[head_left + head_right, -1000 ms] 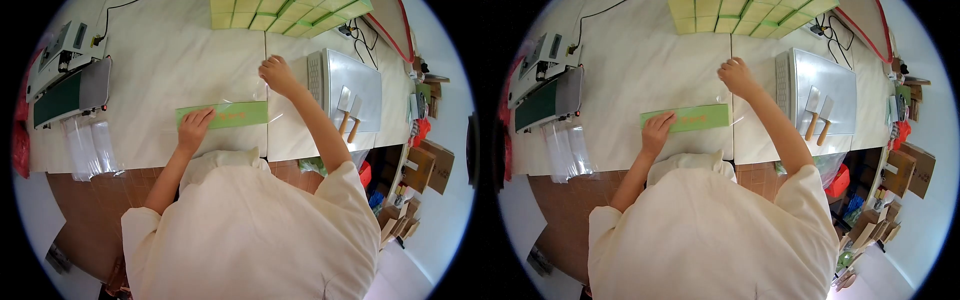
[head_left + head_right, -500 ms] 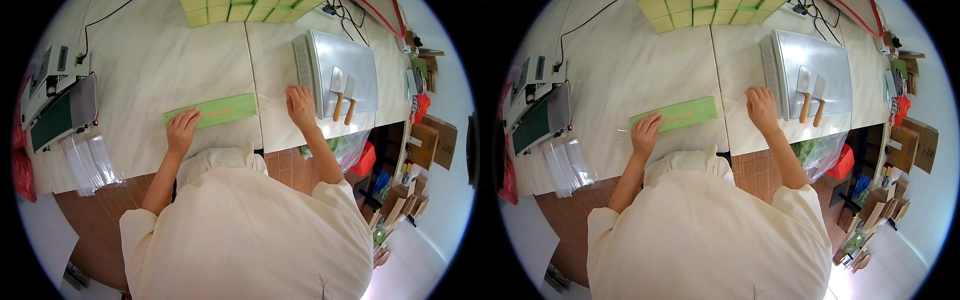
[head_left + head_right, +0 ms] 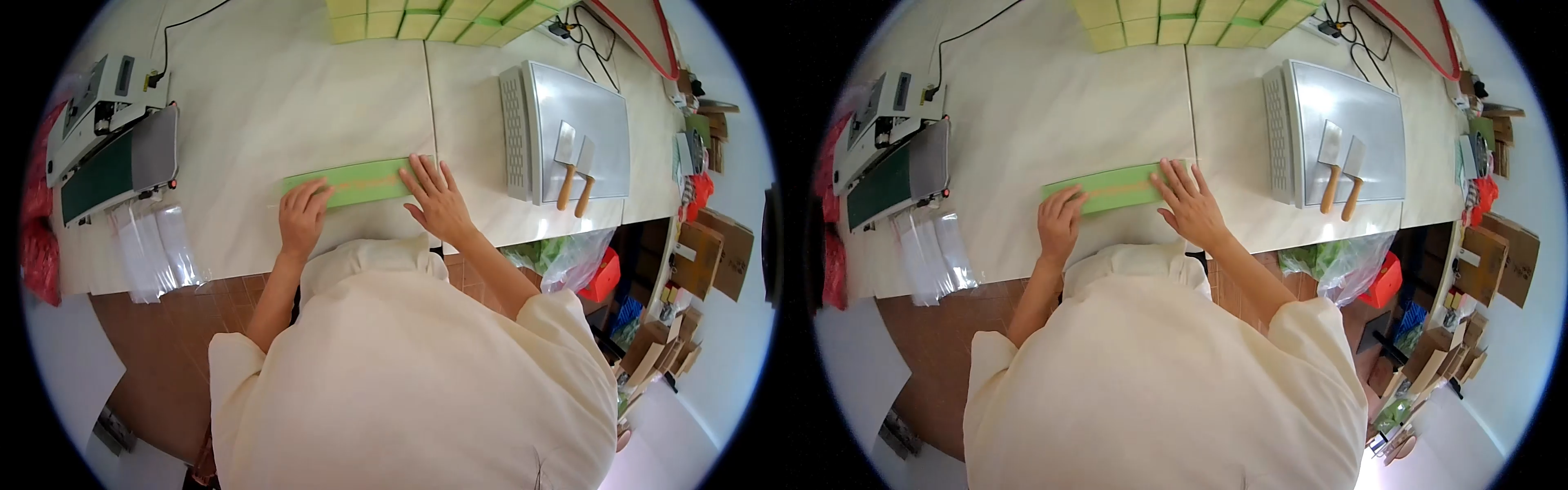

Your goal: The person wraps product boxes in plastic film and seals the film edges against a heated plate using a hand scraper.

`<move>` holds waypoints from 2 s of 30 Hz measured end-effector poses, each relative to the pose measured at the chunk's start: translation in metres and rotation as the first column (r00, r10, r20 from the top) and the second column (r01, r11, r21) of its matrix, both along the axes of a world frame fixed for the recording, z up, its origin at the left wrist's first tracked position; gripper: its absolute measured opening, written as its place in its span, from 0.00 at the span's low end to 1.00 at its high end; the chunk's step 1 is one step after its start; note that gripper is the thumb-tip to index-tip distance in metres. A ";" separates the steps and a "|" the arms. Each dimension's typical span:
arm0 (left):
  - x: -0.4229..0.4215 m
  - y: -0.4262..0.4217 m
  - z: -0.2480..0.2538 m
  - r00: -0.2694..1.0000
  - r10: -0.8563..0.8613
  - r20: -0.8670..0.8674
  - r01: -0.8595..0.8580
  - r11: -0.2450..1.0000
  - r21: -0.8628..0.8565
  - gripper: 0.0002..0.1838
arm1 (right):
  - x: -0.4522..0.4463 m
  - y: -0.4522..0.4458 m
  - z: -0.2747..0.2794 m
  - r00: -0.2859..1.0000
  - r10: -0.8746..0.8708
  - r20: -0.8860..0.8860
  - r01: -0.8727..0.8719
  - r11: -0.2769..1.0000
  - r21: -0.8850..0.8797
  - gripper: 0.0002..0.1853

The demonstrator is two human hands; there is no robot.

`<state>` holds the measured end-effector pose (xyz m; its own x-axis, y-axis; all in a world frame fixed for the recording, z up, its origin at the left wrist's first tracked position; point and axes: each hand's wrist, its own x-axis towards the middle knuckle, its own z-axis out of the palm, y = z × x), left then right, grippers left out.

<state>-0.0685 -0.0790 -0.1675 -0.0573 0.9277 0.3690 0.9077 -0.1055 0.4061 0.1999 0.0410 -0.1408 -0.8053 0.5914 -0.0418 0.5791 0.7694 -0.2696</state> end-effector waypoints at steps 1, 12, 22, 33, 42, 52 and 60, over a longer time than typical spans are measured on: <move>-0.005 -0.007 -0.002 0.992 0.123 0.025 -0.123 0.992 -0.017 0.14 | -0.002 -0.003 -0.002 1.000 0.024 0.004 -0.024 1.000 -0.013 0.37; -0.073 -0.003 0.018 -0.044 0.734 0.678 -0.011 0.678 -0.735 0.28 | -0.003 -0.007 -0.023 0.995 -0.007 -0.104 0.014 0.998 0.065 0.36; -0.057 0.000 0.016 0.078 0.722 0.687 -0.132 0.690 -0.711 0.14 | -0.005 -0.014 -0.026 0.986 -0.056 -0.157 0.071 0.993 0.089 0.37; -0.053 -0.006 0.005 0.015 0.669 0.743 -0.150 0.736 -0.660 0.16 | -0.004 -0.018 -0.025 0.986 -0.058 -0.155 0.073 0.993 0.088 0.36; -0.027 -0.016 0.000 0.830 0.443 0.339 -0.469 0.883 -0.007 0.24 | -0.004 -0.018 -0.026 0.980 -0.041 -0.195 0.065 0.991 0.120 0.37; 0.017 0.004 0.017 0.978 -0.203 0.047 0.208 0.938 -0.279 0.34 | 0.000 -0.017 -0.032 0.925 0.029 -0.379 0.048 0.980 0.192 0.23; 0.018 0.007 0.023 0.975 -0.205 0.085 0.221 0.934 -0.280 0.38 | 0.016 -0.015 -0.017 0.913 0.009 -0.409 0.032 0.995 0.092 0.11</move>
<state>-0.0509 -0.0719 -0.1440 0.1409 0.9861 0.0885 0.8526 -0.1663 0.4954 0.2161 0.0258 -0.1581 -0.7332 0.5857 0.3454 0.4429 0.7969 -0.4109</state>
